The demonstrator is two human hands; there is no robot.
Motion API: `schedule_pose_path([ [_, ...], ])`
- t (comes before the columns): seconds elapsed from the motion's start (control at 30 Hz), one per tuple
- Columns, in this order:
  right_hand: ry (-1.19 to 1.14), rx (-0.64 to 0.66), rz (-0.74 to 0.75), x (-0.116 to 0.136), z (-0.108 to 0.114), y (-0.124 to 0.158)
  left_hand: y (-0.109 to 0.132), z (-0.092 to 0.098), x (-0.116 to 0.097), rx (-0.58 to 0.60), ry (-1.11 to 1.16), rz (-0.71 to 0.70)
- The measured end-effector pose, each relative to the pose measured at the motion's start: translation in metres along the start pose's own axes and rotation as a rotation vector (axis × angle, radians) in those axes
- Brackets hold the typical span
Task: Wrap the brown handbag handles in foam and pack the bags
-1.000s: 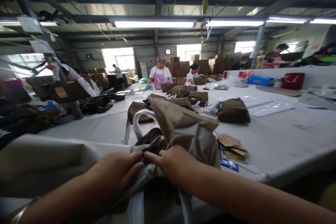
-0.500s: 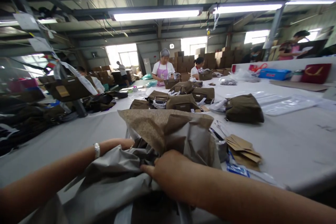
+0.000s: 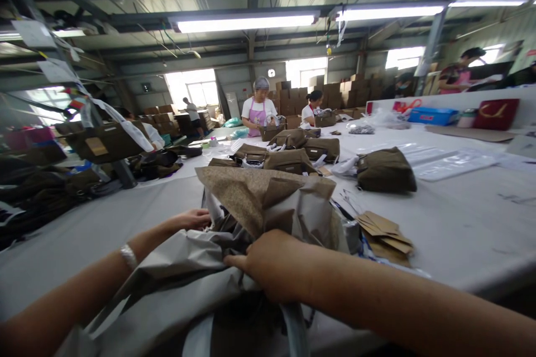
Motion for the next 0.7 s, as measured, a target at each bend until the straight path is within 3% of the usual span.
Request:
schedule_pose_path([
  [0.13,0.006,-0.022,0.005,0.0,0.004,0.001,0.038,0.065,-0.027,-0.407,0.177,-0.128],
  [0.2,0.018,-0.038,-0.004,-0.001,0.007,0.0,0.062,0.085,-0.054,-0.515,0.234,-0.21],
  [0.23,0.018,-0.044,-0.006,0.0,0.009,-0.001,0.071,0.087,-0.072,-0.511,0.245,-0.251],
  [0.3,0.013,-0.039,-0.007,0.001,0.011,-0.001,0.082,0.068,-0.114,-0.358,0.225,-0.328],
  [0.37,0.026,-0.041,0.013,0.004,0.01,-0.001,0.086,0.024,-0.154,-0.065,0.17,-0.398],
  [0.43,0.042,-0.082,-0.013,0.002,0.011,0.0,0.088,-0.02,-0.178,0.164,0.101,-0.44],
  [0.53,-0.005,-0.069,-0.069,-0.007,0.007,0.008,0.083,-0.058,-0.18,0.293,0.025,-0.483],
  [0.7,-0.035,-0.196,0.027,-0.013,0.024,0.044,0.074,-0.049,-0.146,0.242,-0.249,-0.554],
])
Point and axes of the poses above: each hand's wrist, its own y-axis away from the middle knuckle, its own z-axis out of the back of the hand, x = y × z, the point moved 9 cm from there along -y, towards the middle knuckle, and after that the axes turned 9 degrees about -z, right-handed, at the moved point
